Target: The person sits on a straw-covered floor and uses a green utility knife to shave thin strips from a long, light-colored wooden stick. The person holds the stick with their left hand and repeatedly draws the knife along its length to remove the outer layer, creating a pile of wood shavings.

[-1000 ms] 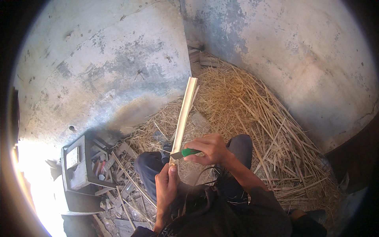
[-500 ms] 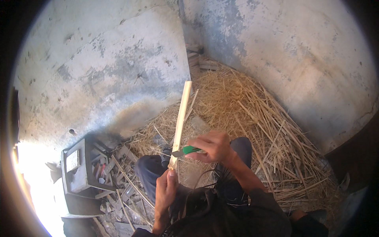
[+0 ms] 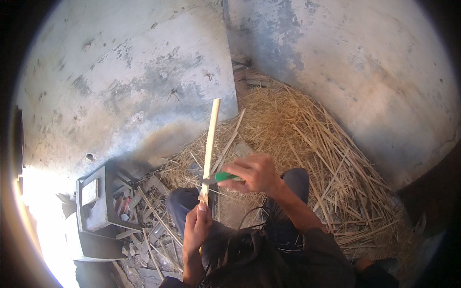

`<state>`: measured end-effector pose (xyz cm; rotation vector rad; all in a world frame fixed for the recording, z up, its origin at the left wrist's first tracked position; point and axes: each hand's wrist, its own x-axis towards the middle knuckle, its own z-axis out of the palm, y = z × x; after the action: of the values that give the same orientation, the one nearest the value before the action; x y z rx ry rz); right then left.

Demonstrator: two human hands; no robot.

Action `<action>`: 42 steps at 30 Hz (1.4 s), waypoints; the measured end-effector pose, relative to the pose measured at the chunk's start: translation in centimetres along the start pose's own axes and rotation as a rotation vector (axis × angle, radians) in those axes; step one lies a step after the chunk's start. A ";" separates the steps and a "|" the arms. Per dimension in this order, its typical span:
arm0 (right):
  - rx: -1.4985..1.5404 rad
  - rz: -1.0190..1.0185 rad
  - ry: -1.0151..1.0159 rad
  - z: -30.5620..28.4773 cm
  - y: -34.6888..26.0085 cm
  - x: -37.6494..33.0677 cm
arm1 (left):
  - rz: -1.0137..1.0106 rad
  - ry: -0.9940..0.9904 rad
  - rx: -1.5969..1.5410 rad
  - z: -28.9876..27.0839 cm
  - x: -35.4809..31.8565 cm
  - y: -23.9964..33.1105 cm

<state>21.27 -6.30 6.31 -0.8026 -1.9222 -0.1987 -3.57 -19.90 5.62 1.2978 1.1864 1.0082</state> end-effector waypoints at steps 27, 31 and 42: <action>0.273 0.190 -0.460 4.3 3.4 -3.1 | -0.152 -0.301 -0.417 -2.1 10.4 -6.5; 0.234 0.162 -0.424 5.3 3.3 -3.6 | -0.100 -0.269 -0.401 -1.6 10.1 -6.8; 0.118 0.083 -0.357 5.6 2.7 -2.8 | 0.076 -0.260 -0.267 -2.3 10.1 -8.6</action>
<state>19.57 -2.84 0.68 -0.8806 -2.2038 0.1158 -5.10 -10.06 -3.41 1.2242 0.7821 0.9809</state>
